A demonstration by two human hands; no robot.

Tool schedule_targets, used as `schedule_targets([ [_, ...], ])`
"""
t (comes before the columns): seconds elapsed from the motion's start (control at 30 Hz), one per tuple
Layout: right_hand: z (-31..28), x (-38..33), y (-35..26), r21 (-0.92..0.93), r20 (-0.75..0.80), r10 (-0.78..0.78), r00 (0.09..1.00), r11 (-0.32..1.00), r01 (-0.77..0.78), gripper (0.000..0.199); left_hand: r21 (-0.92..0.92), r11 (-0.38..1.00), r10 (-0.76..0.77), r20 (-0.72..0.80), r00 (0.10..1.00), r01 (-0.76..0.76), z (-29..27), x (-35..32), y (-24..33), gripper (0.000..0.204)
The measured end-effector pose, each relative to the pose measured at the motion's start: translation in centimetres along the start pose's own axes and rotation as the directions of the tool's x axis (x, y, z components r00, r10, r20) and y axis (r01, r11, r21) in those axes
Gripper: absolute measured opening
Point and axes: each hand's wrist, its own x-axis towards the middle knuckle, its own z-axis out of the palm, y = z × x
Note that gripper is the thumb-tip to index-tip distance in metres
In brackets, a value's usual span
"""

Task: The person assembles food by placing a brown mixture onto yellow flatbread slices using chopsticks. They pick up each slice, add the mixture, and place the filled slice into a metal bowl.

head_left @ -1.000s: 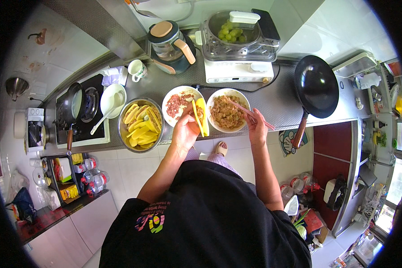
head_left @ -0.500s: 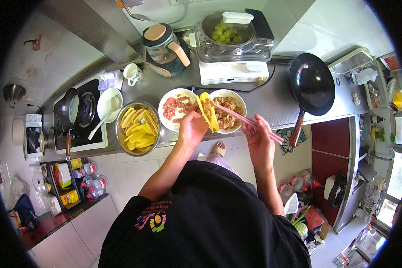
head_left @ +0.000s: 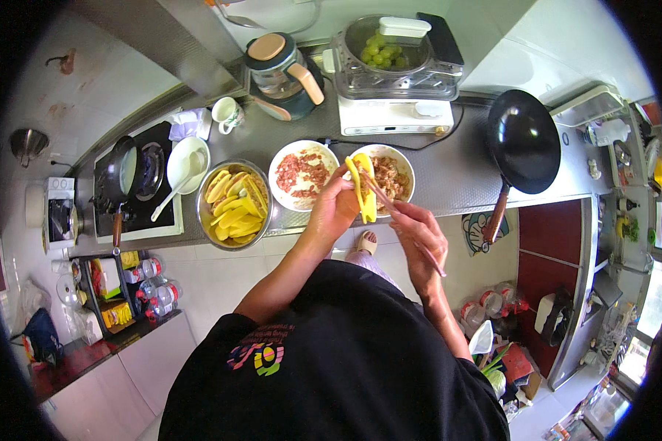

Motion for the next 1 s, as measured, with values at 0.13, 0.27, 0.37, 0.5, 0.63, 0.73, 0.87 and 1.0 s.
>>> schedule_targets([
  [0.13, -1.4, 0.4, -0.6, 0.068, 0.02, -0.007, 1.0, 0.998, 0.006, 0.02, -0.046, 0.999, 0.018, 0.013, 1.0, -0.018, -1.1, 0.2, -0.1, 0.046],
  [0.27, -2.2, 0.4, -0.5, 0.267, 0.018, 0.081, 0.997, 0.96, -0.083, 0.019, -0.077, 0.997, -0.004, 0.028, 1.0, 0.006, -1.9, 0.5, 0.0, 0.044],
  [0.37, -1.8, 0.3, 0.0, 0.459, 0.006, 0.137, 0.99, 0.879, -0.125, 0.02, -0.107, 0.994, -0.012, 0.071, 0.997, 0.02, -1.8, 0.4, -0.2, 0.046],
  [0.5, -0.9, 0.4, 0.7, 0.53, -0.046, 0.185, 0.982, 0.837, -0.133, 0.02, -0.12, 0.992, -0.026, 0.025, 0.999, 0.028, -1.4, -0.3, -0.3, 0.046],
  [0.63, -0.3, 0.2, 0.6, 0.098, -0.028, 0.052, 0.998, 0.994, -0.049, 0.017, -0.108, 0.994, -0.008, 0.057, 0.998, 0.014, -0.6, -0.5, -0.3, 0.05],
  [0.73, 0.7, 0.0, 0.4, -0.127, 0.029, -0.058, 0.998, 0.99, 0.061, 0.017, -0.038, 0.999, 0.009, 0.112, 0.994, -0.005, -0.3, -0.8, -0.6, 0.054],
  [0.87, 1.8, 0.1, 0.1, -0.253, 0.116, -0.28, 0.953, 0.92, 0.301, 0.021, 0.002, 1.0, -0.008, 0.126, 0.992, 0.008, -0.4, -0.7, -0.8, 0.049],
  [1.0, 0.3, 0.0, -0.7, -0.205, 0.163, -0.236, 0.958, 0.942, 0.267, 0.023, -0.003, 0.998, 0.065, 0.053, 0.996, -0.065, -1.2, -0.2, -0.4, 0.045],
])
